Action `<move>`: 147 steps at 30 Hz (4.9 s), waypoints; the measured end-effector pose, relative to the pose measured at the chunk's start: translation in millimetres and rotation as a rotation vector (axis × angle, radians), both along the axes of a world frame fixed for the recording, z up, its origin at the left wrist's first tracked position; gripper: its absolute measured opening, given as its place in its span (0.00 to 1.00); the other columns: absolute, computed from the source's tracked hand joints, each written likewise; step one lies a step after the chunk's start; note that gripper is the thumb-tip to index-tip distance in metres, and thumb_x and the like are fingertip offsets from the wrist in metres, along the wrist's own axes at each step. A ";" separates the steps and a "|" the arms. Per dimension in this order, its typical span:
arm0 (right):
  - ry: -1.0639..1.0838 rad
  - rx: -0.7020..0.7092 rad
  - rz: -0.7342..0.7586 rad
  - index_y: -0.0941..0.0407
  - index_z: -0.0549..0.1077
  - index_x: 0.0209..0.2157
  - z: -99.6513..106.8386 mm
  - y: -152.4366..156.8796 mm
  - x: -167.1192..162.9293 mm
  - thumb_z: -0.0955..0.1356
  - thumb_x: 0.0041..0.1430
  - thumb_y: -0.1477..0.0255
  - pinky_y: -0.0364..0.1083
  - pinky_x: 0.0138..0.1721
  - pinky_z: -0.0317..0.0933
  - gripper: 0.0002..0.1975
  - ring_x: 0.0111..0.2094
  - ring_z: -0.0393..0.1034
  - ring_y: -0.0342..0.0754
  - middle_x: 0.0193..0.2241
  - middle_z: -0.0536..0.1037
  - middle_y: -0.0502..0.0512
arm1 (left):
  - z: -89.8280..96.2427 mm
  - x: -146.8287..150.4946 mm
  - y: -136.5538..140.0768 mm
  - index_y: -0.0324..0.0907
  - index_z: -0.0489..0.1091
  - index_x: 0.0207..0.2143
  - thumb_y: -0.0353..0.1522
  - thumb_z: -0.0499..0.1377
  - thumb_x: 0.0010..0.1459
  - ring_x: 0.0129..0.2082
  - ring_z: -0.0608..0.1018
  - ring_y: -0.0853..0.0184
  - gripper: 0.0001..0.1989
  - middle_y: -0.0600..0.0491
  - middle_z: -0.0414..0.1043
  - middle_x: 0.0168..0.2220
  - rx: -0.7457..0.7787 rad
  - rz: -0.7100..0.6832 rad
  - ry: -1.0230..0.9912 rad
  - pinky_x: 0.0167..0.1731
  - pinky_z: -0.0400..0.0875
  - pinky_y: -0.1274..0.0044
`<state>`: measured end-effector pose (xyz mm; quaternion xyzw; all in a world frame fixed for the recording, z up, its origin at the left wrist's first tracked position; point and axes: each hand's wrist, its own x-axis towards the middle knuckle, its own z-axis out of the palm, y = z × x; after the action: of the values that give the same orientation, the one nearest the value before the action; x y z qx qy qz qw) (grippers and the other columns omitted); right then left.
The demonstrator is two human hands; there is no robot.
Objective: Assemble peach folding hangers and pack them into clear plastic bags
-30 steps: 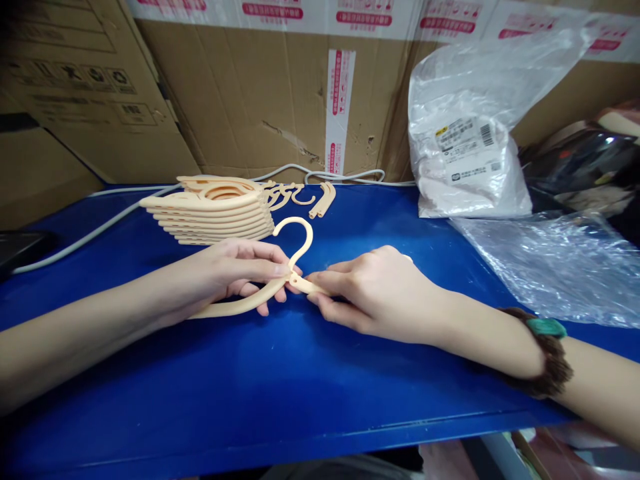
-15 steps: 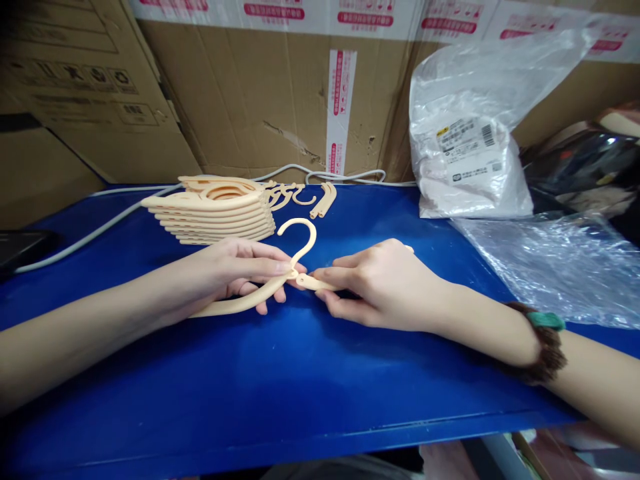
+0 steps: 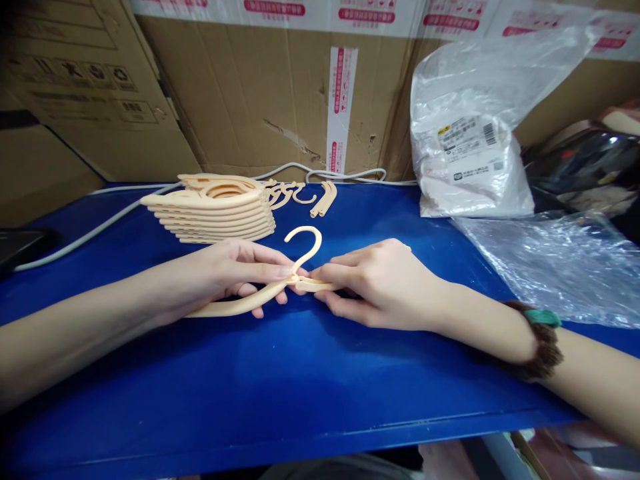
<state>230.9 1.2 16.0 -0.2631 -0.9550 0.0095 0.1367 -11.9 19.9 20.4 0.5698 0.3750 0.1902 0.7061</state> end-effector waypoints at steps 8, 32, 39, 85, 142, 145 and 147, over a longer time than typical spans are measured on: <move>0.006 -0.070 0.024 0.58 0.75 0.47 1.9 -2.2 -3.3 0.62 0.69 0.71 0.41 0.30 0.61 0.13 0.30 0.74 0.43 0.38 0.81 0.56 | 0.0 0.7 -0.1 0.40 0.80 0.32 0.31 0.63 0.60 0.22 0.75 0.77 0.06 0.54 0.78 0.29 0.004 -0.005 -0.017 0.24 0.75 0.88; -0.040 -0.077 -0.048 0.55 0.76 0.47 3.5 -6.0 -5.0 0.59 0.70 0.67 0.41 0.30 0.62 0.16 0.31 0.77 0.44 0.39 0.83 0.55 | -0.5 3.0 -4.0 0.41 0.79 0.31 0.33 0.64 0.58 0.24 0.74 0.76 0.06 0.55 0.77 0.29 0.062 0.049 0.032 0.26 0.72 0.86; -0.031 -0.086 -0.049 0.57 0.76 0.45 2.9 -5.6 -5.0 0.61 0.69 0.68 0.41 0.30 0.61 0.14 0.30 0.77 0.45 0.38 0.82 0.55 | 1.3 5.4 -6.3 0.40 0.78 0.33 0.35 0.63 0.58 0.28 0.76 0.72 0.08 0.54 0.77 0.30 0.148 0.049 0.112 0.27 0.72 0.84; 0.437 -0.508 -0.370 0.56 0.74 0.34 0.3 -7.6 -22.4 0.72 0.58 0.62 0.43 0.30 0.68 0.11 0.33 0.78 0.49 0.32 0.82 0.53 | 4.5 16.7 -12.9 0.37 0.77 0.27 0.32 0.62 0.59 0.26 0.75 0.71 0.10 0.51 0.78 0.28 0.066 0.221 0.092 0.25 0.74 0.81; 0.028 -0.127 -0.085 0.56 0.72 0.36 13.5 0.7 -6.4 0.60 0.71 0.63 0.42 0.28 0.56 0.14 0.25 0.67 0.41 0.29 0.74 0.50 | 13.2 1.1 -8.9 0.41 0.80 0.37 0.35 0.63 0.60 0.20 0.69 0.77 0.08 0.55 0.72 0.26 0.069 0.112 0.015 0.17 0.68 0.88; -0.014 -0.105 -0.088 0.57 0.73 0.41 11.1 1.1 -4.5 0.59 0.71 0.63 0.43 0.28 0.56 0.16 0.26 0.70 0.43 0.30 0.76 0.52 | 14.6 2.6 -8.6 0.40 0.80 0.37 0.33 0.63 0.59 0.21 0.70 0.76 0.07 0.55 0.72 0.26 0.038 0.116 0.003 0.18 0.69 0.88; -0.024 -0.073 -0.083 0.57 0.73 0.40 9.9 1.0 -3.8 0.59 0.71 0.62 0.43 0.27 0.55 0.16 0.24 0.69 0.43 0.28 0.76 0.51 | 14.5 2.9 -8.6 0.40 0.80 0.38 0.33 0.63 0.59 0.22 0.70 0.76 0.07 0.54 0.73 0.27 0.023 0.122 0.009 0.18 0.69 0.88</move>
<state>227.1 2.2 26.0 -0.3072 -0.9439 0.0353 0.1160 -9.0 11.3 34.9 0.5549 0.4098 0.2349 0.6848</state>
